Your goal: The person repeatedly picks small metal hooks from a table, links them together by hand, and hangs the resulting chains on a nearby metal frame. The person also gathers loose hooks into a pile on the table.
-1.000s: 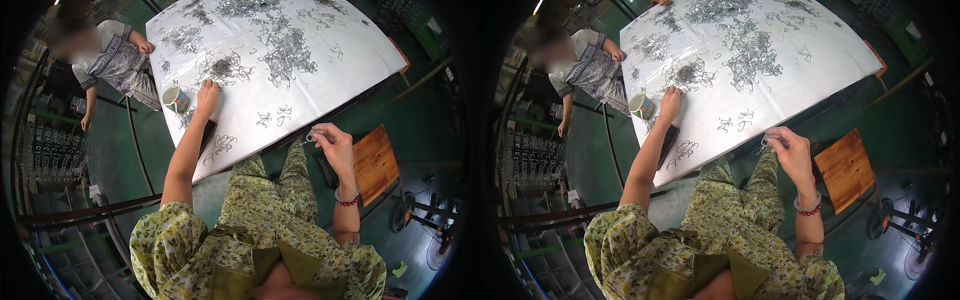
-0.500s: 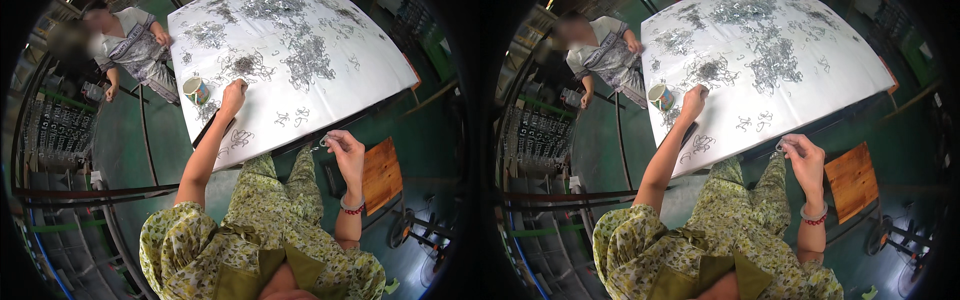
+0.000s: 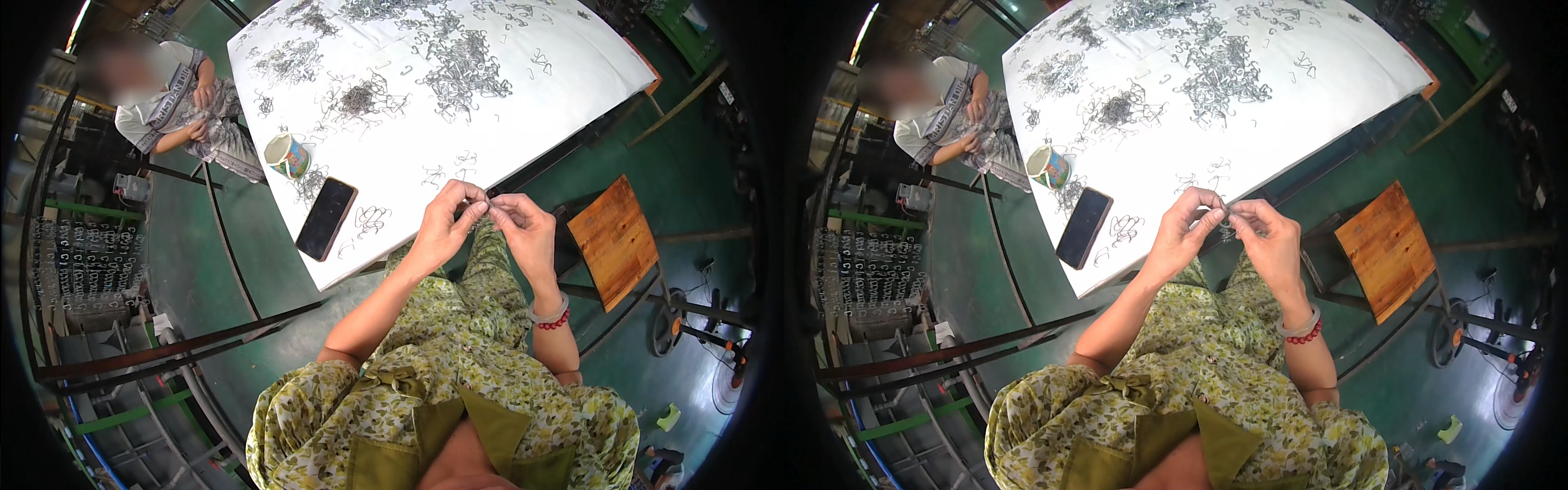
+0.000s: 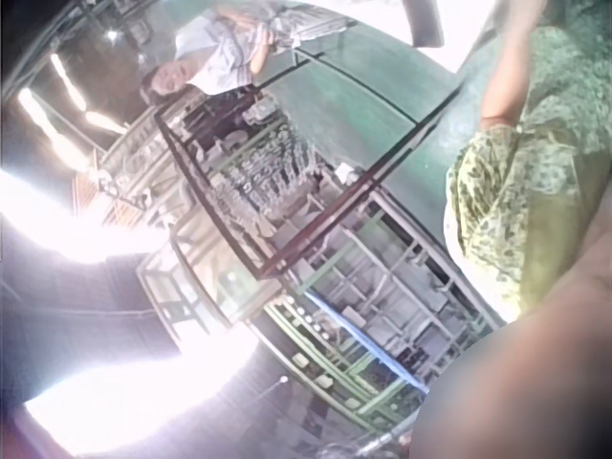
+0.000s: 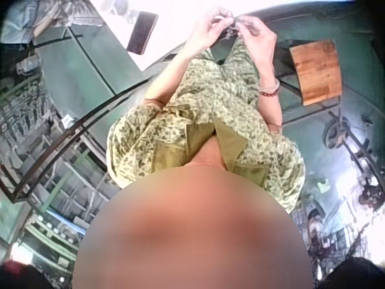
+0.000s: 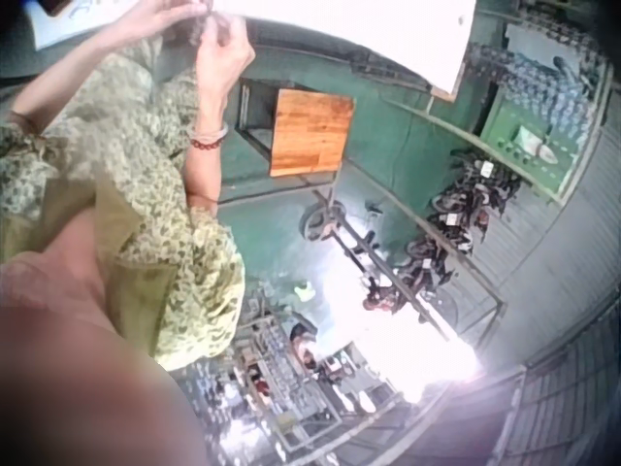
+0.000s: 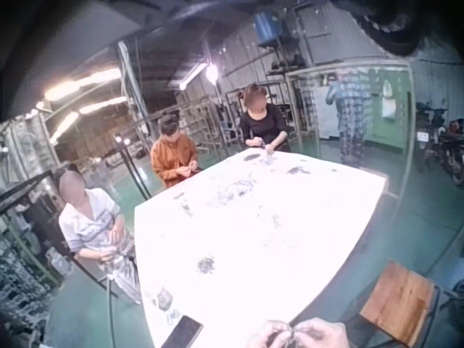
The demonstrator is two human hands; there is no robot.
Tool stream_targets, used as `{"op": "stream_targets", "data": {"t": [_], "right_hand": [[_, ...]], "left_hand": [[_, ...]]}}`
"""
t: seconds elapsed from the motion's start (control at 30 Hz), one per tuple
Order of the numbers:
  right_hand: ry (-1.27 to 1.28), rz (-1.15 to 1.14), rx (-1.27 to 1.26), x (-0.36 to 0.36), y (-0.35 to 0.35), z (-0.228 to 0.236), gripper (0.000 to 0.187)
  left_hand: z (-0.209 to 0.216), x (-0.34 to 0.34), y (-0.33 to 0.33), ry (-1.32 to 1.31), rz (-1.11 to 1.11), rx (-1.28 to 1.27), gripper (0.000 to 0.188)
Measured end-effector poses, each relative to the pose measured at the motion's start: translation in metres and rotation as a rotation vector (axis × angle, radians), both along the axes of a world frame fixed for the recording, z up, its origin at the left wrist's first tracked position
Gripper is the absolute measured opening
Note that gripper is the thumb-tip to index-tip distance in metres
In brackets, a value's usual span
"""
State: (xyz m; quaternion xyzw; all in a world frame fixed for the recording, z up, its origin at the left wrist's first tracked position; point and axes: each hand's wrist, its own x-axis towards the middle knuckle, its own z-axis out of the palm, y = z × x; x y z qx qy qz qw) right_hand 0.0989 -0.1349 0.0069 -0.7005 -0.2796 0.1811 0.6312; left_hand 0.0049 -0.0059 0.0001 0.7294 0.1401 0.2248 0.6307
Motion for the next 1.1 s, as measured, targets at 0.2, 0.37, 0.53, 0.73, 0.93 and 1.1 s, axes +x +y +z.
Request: {"op": "stream_targets", "data": {"t": [0.2,0.37,0.53,0.73,0.93,1.1], "right_hand": [[-0.104,0.051,0.022,-0.008,0.003,-0.002,0.013],[-0.067,-0.081,0.028,0.022,0.009,-0.007,0.013],[-0.624,0.017,-0.493,0.082,0.067,-0.076,0.013],[-0.652,0.055,-0.612,0.086,0.097,-0.083,0.013],[-0.514,0.087,-0.537,0.11,0.099,-0.096,0.015],[-0.103,0.162,-0.403,0.129,0.085,-0.08,0.021]], "left_hand": [[-0.001,-0.004,-0.004,-0.017,0.08,0.029,0.01],[0.005,-0.011,-0.008,-0.007,0.122,-0.011,0.008],[-0.006,-0.012,-0.013,-0.021,0.092,-0.006,0.009],[-0.015,-0.027,-0.018,0.018,0.031,0.091,0.009],[-0.018,-0.029,-0.025,0.042,0.029,0.082,0.011],[-0.021,-0.023,-0.017,0.018,0.058,0.048,0.012]]}}
